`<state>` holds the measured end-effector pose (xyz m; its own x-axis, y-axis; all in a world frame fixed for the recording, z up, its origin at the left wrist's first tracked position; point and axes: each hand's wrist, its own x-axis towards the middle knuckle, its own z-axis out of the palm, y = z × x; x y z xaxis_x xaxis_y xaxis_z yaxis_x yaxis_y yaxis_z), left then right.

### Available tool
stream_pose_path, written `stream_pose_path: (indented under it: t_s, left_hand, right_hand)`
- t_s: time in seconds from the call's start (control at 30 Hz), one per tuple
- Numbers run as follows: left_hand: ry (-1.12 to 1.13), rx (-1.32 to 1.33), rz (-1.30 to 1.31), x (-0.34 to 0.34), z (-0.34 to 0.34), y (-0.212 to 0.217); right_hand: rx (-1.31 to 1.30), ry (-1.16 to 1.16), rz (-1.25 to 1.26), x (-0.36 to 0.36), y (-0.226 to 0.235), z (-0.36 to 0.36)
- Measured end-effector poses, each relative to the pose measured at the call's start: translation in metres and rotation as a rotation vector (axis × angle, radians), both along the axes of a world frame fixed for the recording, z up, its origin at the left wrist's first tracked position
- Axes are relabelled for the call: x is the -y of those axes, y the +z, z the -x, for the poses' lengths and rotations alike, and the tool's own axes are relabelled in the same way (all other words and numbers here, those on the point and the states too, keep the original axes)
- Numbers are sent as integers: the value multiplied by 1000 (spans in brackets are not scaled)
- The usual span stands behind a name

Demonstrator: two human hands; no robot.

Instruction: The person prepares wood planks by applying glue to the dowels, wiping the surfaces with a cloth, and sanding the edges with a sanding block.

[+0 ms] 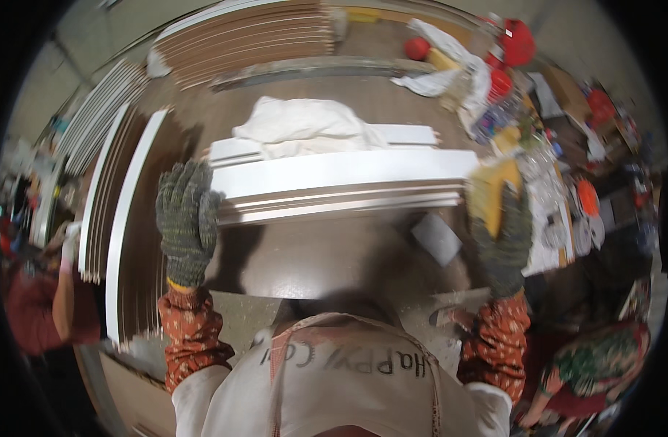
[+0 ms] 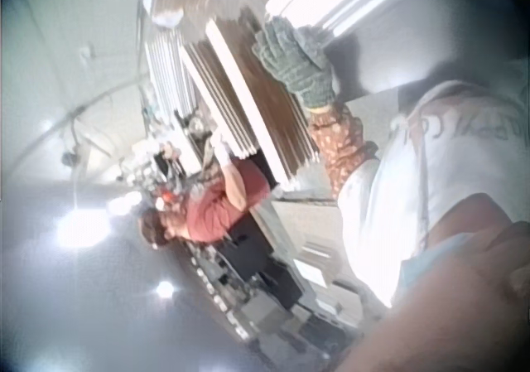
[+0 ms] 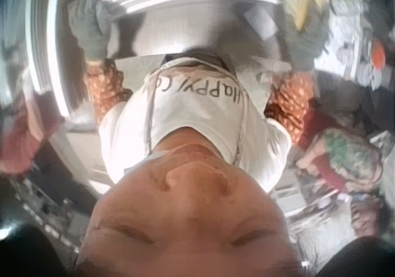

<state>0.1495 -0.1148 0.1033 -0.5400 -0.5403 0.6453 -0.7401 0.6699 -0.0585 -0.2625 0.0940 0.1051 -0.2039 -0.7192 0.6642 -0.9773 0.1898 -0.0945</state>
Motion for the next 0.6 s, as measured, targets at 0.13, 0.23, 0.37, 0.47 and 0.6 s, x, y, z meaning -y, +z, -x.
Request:
stream_pose_path:
  t_s: [0.13,0.23,0.37,0.47,0.6]
  left_hand:
    - [-262,-850,-551,10,-36,-15]
    - [-339,-1005,-721,16,-48,-14]
    - [-307,-1058,-789,30,-54,-18]
    - [-268,-1033,-788,31,-58,-19]
    - [-272,-1027,-803,30,-58,-16]
  right_hand:
    - [-68,-68,120,-6,9,0]
    - [-40,-72,60,19,12,-41]
    - [-239,108,45,49,1,-92]
    - [-144,446,-28,72,10,-143]
    - [-104,773,-88,128,9,-230]
